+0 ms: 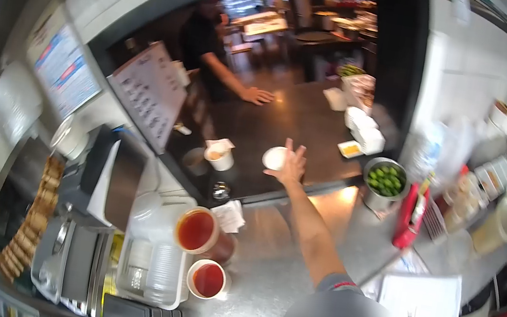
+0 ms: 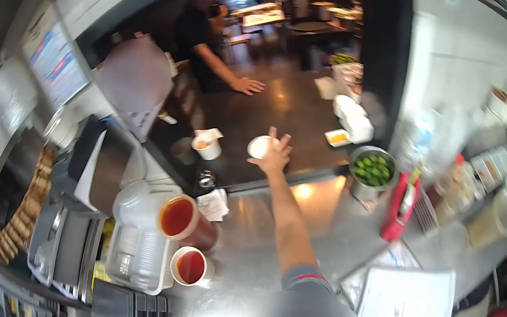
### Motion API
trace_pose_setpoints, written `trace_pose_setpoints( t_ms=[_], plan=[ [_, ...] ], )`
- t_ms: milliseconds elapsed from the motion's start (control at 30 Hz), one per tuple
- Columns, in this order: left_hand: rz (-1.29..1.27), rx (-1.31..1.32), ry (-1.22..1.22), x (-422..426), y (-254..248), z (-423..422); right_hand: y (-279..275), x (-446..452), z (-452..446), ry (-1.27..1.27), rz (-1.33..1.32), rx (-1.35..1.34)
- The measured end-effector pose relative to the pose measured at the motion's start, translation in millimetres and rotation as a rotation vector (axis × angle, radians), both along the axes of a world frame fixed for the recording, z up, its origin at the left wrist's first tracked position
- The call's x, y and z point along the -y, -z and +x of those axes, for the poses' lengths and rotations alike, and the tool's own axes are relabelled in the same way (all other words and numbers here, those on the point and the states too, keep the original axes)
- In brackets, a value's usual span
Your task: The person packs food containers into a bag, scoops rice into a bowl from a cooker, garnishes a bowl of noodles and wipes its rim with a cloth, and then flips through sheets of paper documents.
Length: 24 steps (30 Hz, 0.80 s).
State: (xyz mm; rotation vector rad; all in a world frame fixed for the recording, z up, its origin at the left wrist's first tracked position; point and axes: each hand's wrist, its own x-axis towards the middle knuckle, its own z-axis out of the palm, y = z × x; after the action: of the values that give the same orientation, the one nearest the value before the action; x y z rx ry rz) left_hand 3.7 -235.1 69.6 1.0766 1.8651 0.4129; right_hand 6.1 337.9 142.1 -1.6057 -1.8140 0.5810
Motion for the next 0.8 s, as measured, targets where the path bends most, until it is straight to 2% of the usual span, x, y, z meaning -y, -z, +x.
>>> trace_pose_setpoints(
  t_ms=[67, 133, 200, 267, 300, 333, 400, 433, 500, 533, 600, 667, 700, 733, 800],
  plan=[
    [0.04, -0.009, 0.118, -9, -1, -11, 3, 17, 13, 0.016, 0.123, -0.078],
    [0.078, -0.011, 0.249, -16, -2, -20, 12, 49, 41, -0.039, 0.218, -0.292],
    [0.147, -0.024, 0.385, -31, -4, -26, 15, 107, 100, -0.243, 0.214, -0.614],
    [0.217, -0.032, 0.504, -46, -9, -23, 10, 186, 180, -0.263, 0.263, -0.62],
    [0.217, -0.032, 0.549, -51, -14, -18, 38, 210, 221, -0.069, 0.423, -0.397],
    [0.295, -0.023, 0.571, -63, -25, -3, 18, 258, 270, 0.015, 0.339, -0.43],
    [0.384, -0.001, 0.653, -90, -42, 23, 74, 296, 370, 0.301, 0.426, -0.38],
    [0.379, 0.012, 0.723, -102, -41, 31, 63, 335, 412, 0.471, 0.335, -0.329],
    [0.449, 0.398, 0.7, -130, -22, 57, 57, 393, 482, 0.695, 0.281, -0.239],
    [0.351, 0.554, 0.67, -144, -20, 76, 60, 414, 514, 0.759, 0.308, -0.223],
    [0.156, 0.714, 0.502, -159, -46, 125, 66, 443, 558, 0.876, 0.315, -0.225],
    [0.059, 0.768, 0.504, -173, -38, 158, 59, 461, 575, 0.923, 0.274, -0.252],
    [0.005, 0.809, 0.491, -179, -30, 174, 54, 462, 577, 0.958, 0.21, -0.305],
    [0.019, 0.813, 0.49, -183, -9, 187, 68, 461, 590, 0.912, 0.215, -0.234],
    [0.018, 0.613, 0.508, -197, 29, 203, 99, 440, 612, 0.87, 0.199, -0.102]
  ],
)
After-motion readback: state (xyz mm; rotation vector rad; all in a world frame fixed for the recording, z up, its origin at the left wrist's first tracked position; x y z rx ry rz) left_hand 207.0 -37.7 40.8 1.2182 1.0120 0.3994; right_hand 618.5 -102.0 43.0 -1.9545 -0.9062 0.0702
